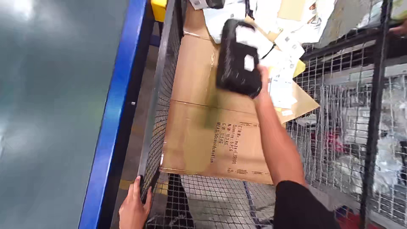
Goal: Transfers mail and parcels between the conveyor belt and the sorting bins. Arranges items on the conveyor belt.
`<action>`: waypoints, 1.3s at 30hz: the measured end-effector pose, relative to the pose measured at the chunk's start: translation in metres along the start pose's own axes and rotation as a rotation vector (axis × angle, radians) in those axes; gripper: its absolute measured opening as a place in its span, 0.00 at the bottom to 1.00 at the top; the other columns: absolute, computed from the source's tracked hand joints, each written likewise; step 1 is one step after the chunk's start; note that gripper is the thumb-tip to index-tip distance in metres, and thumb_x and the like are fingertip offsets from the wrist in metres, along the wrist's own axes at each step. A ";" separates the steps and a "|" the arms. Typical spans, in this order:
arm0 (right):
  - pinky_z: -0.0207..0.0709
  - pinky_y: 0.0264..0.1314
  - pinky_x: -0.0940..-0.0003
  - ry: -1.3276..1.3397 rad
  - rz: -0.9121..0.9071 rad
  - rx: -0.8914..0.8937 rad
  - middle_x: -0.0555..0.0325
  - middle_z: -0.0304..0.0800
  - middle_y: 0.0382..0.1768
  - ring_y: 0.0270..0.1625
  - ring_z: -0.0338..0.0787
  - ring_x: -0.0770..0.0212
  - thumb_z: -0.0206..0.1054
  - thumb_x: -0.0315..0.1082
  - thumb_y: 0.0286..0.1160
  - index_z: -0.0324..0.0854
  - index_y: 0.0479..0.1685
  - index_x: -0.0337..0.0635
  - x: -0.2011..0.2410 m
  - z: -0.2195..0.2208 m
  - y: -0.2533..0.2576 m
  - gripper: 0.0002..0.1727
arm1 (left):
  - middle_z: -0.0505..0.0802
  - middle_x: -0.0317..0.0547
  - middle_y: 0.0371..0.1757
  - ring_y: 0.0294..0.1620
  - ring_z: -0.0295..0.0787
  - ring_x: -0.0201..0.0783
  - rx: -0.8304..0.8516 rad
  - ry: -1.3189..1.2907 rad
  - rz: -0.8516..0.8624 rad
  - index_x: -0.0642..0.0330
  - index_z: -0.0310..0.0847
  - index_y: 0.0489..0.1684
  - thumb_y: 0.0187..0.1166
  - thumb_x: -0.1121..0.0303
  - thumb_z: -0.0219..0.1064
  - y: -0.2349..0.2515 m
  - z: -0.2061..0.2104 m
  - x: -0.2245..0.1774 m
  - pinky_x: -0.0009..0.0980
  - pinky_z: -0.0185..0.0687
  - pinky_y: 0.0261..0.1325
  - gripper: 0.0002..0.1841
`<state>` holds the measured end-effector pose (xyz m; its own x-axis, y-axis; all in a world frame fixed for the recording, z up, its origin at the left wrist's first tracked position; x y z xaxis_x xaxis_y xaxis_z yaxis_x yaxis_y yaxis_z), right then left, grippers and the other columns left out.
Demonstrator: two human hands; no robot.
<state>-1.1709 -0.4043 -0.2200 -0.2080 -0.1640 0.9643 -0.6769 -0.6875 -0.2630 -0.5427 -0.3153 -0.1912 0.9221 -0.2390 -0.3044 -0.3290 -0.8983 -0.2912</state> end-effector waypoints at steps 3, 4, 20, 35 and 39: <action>0.76 0.77 0.43 0.221 -0.223 -0.138 0.55 0.58 0.88 0.83 0.71 0.53 0.32 0.59 0.93 0.39 0.95 0.59 0.102 -0.011 0.069 0.35 | 0.91 0.65 0.57 0.40 0.95 0.62 -0.022 -0.047 0.011 0.62 0.71 0.83 0.72 0.57 0.73 -0.002 -0.003 -0.002 0.61 0.90 0.36 0.37; 0.76 0.76 0.45 0.202 -0.265 -0.207 0.55 0.56 0.89 0.83 0.70 0.52 0.36 0.56 0.94 0.38 0.95 0.60 0.126 -0.008 0.074 0.34 | 0.91 0.63 0.58 0.40 0.95 0.61 -0.020 -0.056 0.000 0.58 0.71 0.84 0.73 0.57 0.74 -0.001 -0.006 0.000 0.60 0.90 0.37 0.36; 0.91 0.46 0.58 -0.693 -0.571 0.931 0.49 0.95 0.40 0.39 0.95 0.60 0.64 0.37 0.82 0.87 0.56 0.33 -0.041 0.371 -0.505 0.16 | 0.85 0.58 0.73 0.79 0.77 0.54 -0.279 -0.491 0.073 0.61 0.86 0.66 0.79 0.70 0.66 -0.111 -0.033 0.033 0.48 0.70 0.83 0.17; 0.70 0.84 0.64 -0.598 -0.105 1.624 0.53 0.49 0.94 0.88 0.66 0.65 0.59 0.49 0.85 0.38 0.98 0.52 -0.101 0.590 -0.855 0.45 | 0.83 0.70 0.74 0.75 0.82 0.58 -0.849 -1.375 -0.870 0.70 0.49 0.91 0.77 0.55 0.74 -0.447 -0.083 0.365 0.56 0.76 0.80 0.48; 0.83 0.72 0.61 -0.650 0.017 1.794 0.53 0.61 0.89 0.78 0.79 0.62 0.68 0.38 0.73 0.34 0.98 0.61 -0.111 0.582 -0.929 0.54 | 0.87 0.62 0.70 0.69 0.88 0.49 -0.941 -1.515 -0.792 0.66 0.62 0.86 0.78 0.58 0.74 -0.531 -0.057 0.383 0.52 0.82 0.76 0.39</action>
<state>-0.1085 -0.1591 -0.0644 0.3417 -0.0867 0.9358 0.8333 -0.4325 -0.3443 -0.0035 0.0490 -0.1017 -0.2952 0.2545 -0.9209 0.6740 -0.6276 -0.3896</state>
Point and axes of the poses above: each hand's wrist, its own y-axis towards the middle knuckle, its own z-axis out of the palm, x = y × z, the point moved 7 cm from there along y, towards the middle knuckle
